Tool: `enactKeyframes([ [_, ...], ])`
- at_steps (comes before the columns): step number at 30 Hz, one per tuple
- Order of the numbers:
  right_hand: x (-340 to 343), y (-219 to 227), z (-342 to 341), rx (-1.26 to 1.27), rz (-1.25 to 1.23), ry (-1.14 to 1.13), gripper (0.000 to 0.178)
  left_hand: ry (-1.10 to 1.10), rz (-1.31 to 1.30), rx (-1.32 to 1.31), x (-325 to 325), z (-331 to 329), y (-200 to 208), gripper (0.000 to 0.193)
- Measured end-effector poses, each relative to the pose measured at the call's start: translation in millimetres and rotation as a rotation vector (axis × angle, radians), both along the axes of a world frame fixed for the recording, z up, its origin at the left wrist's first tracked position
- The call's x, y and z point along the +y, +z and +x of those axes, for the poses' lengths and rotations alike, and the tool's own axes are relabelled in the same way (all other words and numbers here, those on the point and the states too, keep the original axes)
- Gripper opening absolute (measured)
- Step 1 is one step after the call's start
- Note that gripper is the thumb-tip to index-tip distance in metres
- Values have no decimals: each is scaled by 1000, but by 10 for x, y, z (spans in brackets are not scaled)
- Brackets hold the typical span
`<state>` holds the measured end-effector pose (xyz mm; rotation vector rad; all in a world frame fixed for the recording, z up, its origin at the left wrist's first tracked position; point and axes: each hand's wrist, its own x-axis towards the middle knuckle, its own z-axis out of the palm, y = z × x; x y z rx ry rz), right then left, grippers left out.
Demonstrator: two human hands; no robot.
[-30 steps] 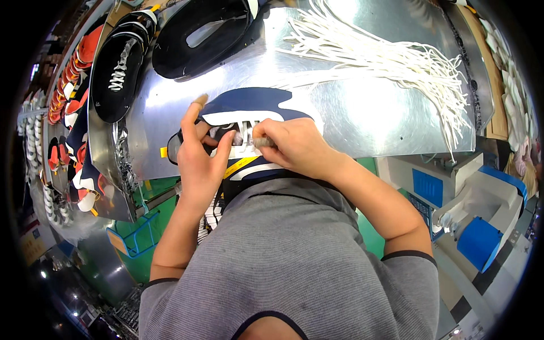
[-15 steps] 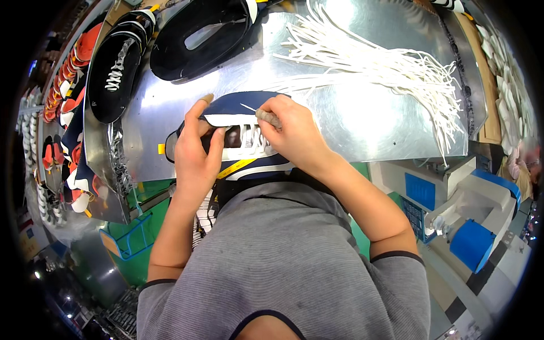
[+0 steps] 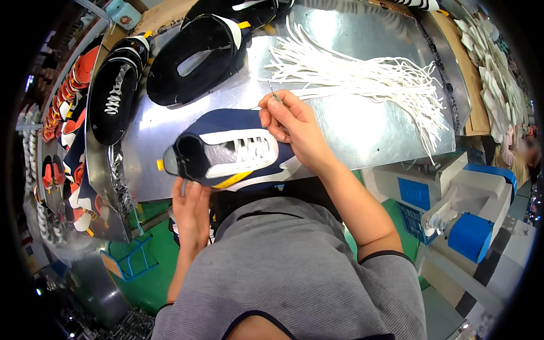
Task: The person laces white cords through the eyelets of blue and white shoe uppers. The person picks up a cord, threads it through the eyelets by hand, and then places the laced upper into a stack.
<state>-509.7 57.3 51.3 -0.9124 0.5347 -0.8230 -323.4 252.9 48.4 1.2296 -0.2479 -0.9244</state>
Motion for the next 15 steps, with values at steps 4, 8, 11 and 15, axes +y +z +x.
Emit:
enactKeyframes([
  [4, -197, -64, 30, -227, 132, 66, 24, -377, -157, 696, -251, 175, 152, 54],
  [8, -249, -3, 47, -319, 159, 12, 15, -584, -587, 330, -559, 251, 253, 63],
  [11, -346, 48, -203, -118, 64, -74, 12, -291, -794, 62, -424, 821, 873, 53],
  [15, -190, -3, -300, 850, -936, -133, 15, 378, -96, -294, -427, 1131, 1358, 41],
])
